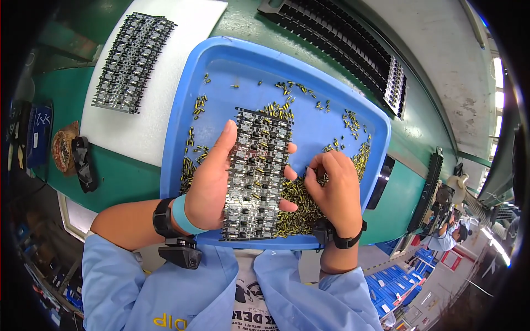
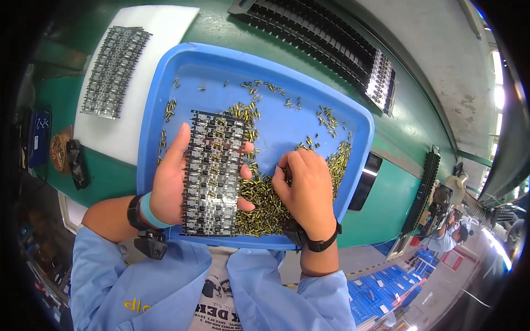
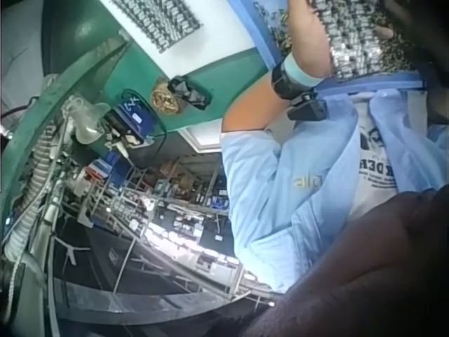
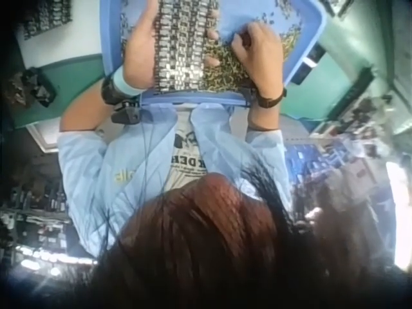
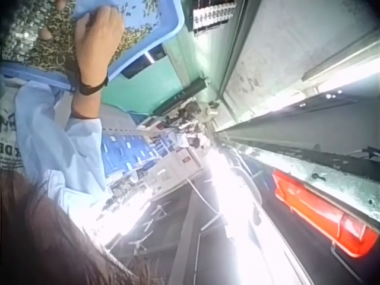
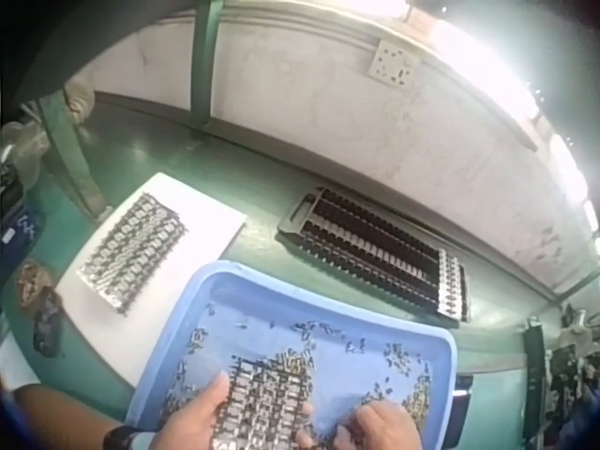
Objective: The person picks up a circuit board and inserts small electronic components into it by hand, one at a time, from a blue tray.
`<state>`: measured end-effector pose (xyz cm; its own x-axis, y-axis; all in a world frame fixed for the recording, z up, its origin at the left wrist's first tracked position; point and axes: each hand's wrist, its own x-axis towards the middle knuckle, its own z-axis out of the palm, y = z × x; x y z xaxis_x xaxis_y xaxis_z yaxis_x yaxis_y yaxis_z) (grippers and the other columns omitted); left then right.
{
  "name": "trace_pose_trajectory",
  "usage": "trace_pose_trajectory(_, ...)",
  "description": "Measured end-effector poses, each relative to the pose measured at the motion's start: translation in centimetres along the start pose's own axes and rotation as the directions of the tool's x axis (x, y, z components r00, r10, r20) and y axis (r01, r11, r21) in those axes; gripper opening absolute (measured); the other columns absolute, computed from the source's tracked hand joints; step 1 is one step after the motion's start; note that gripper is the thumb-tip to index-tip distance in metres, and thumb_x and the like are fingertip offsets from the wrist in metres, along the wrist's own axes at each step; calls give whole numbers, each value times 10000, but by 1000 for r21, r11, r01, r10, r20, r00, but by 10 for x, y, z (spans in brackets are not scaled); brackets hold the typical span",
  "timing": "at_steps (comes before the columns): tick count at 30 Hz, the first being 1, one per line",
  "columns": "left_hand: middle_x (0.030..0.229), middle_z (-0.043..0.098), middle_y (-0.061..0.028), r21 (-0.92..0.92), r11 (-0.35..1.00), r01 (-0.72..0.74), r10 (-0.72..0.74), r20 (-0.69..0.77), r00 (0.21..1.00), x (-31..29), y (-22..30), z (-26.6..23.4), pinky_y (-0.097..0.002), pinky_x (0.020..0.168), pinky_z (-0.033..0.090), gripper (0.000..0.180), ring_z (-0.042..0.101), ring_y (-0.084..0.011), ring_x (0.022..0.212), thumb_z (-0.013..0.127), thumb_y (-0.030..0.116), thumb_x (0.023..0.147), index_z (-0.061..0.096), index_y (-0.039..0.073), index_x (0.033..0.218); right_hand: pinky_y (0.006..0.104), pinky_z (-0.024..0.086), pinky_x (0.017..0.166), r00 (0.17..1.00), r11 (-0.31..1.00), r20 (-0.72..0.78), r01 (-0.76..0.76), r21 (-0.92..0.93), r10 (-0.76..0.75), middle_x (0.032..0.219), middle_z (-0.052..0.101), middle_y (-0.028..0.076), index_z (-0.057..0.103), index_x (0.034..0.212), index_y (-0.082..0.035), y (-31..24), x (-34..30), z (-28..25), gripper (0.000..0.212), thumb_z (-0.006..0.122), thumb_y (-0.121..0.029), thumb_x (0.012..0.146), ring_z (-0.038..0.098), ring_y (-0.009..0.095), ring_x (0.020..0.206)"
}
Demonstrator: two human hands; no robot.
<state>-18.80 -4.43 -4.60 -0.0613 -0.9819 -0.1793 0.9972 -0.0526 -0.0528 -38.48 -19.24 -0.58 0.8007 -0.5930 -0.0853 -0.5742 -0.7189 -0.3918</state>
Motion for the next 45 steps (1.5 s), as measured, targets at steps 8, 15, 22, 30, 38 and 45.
trace_pose_trajectory(8, 1527, 546, -198, 0, 1000, -6, 6, -26, 1000, 0, 0, 2, -730, 990, 570, 784, 637, -349, 1271, 268, 665, 1125, 431, 59, 1594, 305, 578, 797, 989, 645, 37, -121, 755, 142, 1021, 757, 119, 653, 1062, 46, -20, -8, 0, 62, 668, 53, 1003, 721, 173, 903)
trace_pose_trajectory(15, 1510, 558, -195, -12, 1000, -6, 5, -28, 1000, -1, 1, 1, -719, 977, 586, 785, 655, -335, 1251, 271, 666, 1124, 441, 51, 1582, 317, 612, 864, 989, 367, 82, -122, 922, 124, 1043, 760, 165, 643, 1146, 62, -20, -11, -1, 109, 630, 64, 1038, 740, 207, 964)
trace_pose_trajectory(22, 1493, 567, -197, 38, 999, -9, 12, -73, 997, 0, 0, 5, -704, 964, 602, 791, 661, -331, 1244, 272, 669, 1122, 447, 43, 1573, 283, 566, 839, 991, 349, 46, -87, 933, 124, 1097, 756, 131, 680, 1152, 48, -19, -12, 4, 124, 675, 46, 1028, 706, 154, 964)
trace_pose_trajectory(30, 1461, 587, -178, 39, 999, -7, 10, -89, 996, -1, 1, 10, -663, 939, 626, 770, 672, -313, 1215, 281, 666, 1123, 472, 51, 1546, 276, 494, 820, 992, 529, -58, -10, 848, 111, 1029, 718, 74, 748, 1034, 23, -20, -9, 6, 102, 778, 43, 938, 633, 139, 917)
trace_pose_trajectory(38, 1422, 614, -151, 77, 997, -12, 23, -136, 990, -2, -1, 10, -587, 917, 651, 735, 684, -279, 1182, 290, 652, 1130, 500, 63, 1517, 308, 513, 831, 992, 577, -102, 42, 816, 72, 1011, 717, 75, 767, 1000, 16, -31, -11, 9, 107, 813, 32, 905, 621, 175, 912)
trace_pose_trajectory(45, 1419, 627, -165, 81, 997, -10, 19, -113, 993, -2, -6, 2, -462, 976, 629, 719, 684, -279, 1188, 254, 613, 1151, 458, 60, 1563, 347, 531, 815, 960, 752, -217, 275, 599, -178, 907, 617, 33, 818, 1016, -62, -54, -10, 12, 250, 883, 25, 791, 551, 208, 863)
